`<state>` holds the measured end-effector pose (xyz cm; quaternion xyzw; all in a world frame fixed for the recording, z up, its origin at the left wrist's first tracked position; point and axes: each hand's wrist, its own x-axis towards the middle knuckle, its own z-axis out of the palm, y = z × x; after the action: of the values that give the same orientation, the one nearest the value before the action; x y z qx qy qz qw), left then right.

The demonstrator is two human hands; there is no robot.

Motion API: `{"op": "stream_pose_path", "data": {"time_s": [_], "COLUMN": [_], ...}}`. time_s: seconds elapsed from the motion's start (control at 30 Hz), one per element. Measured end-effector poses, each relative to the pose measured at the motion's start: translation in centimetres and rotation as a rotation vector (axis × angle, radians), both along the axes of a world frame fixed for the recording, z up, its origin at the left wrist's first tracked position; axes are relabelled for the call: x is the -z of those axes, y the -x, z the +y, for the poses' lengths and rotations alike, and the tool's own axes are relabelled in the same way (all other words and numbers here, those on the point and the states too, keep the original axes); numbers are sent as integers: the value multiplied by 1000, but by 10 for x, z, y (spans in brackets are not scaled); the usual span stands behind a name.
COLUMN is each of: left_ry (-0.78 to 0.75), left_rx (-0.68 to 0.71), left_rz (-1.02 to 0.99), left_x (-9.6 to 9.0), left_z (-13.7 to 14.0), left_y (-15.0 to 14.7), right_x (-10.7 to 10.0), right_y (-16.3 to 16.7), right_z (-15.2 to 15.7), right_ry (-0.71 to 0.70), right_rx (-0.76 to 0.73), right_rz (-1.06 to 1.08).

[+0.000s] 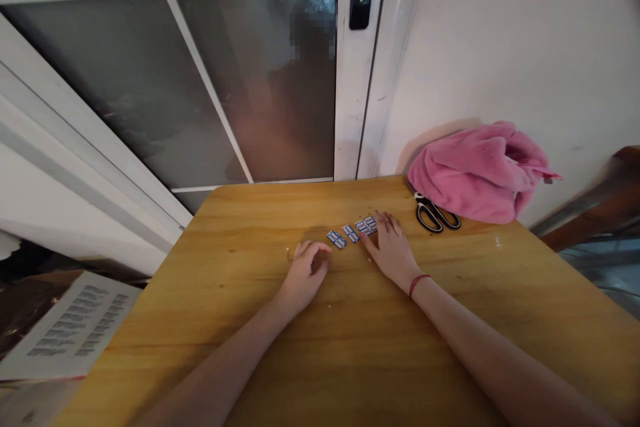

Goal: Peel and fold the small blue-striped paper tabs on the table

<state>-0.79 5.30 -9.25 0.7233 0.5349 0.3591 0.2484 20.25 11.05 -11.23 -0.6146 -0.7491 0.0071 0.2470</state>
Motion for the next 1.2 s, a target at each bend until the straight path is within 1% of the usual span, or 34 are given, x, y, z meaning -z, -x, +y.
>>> {"op": "stream_pose_path", "data": {"time_s": [0.13, 0.27, 0.43, 0.6, 0.73, 0.93, 1.03, 1.13, 1.2], "left_ry": [-78, -88, -85, -125, -128, -66, -40, -26, -34], "left_rx": [34, 88, 77, 149, 205, 226, 207, 163, 145], "left_rz": [156, 320, 508, 531, 426, 113, -9, -58, -8], "left_x": [1, 4, 5, 6, 7, 5, 5, 5, 3], "left_z": [-1, -1, -3, -3, -4, -6, -7, -7, -8], "left_y": [-3, -5, -8, -8, -7, -7, -6, -7, -9], "right_x": [-2, -5, -6, -3, 0, -5, -10, -15, -17], "right_y": [7, 11, 20, 29, 33, 35, 36, 37, 38], "right_z": [-3, -5, -10, -19, -25, -35, -38, -38, -36], "right_ry": [26, 42, 50, 70, 82, 169, 289, 458, 529], "right_rx": [-145, -229, -301, -335, -396, -582, -634, -595, -520], "right_rz": [13, -14, -51, -43, 41, 271, 505, 876, 1072]}}
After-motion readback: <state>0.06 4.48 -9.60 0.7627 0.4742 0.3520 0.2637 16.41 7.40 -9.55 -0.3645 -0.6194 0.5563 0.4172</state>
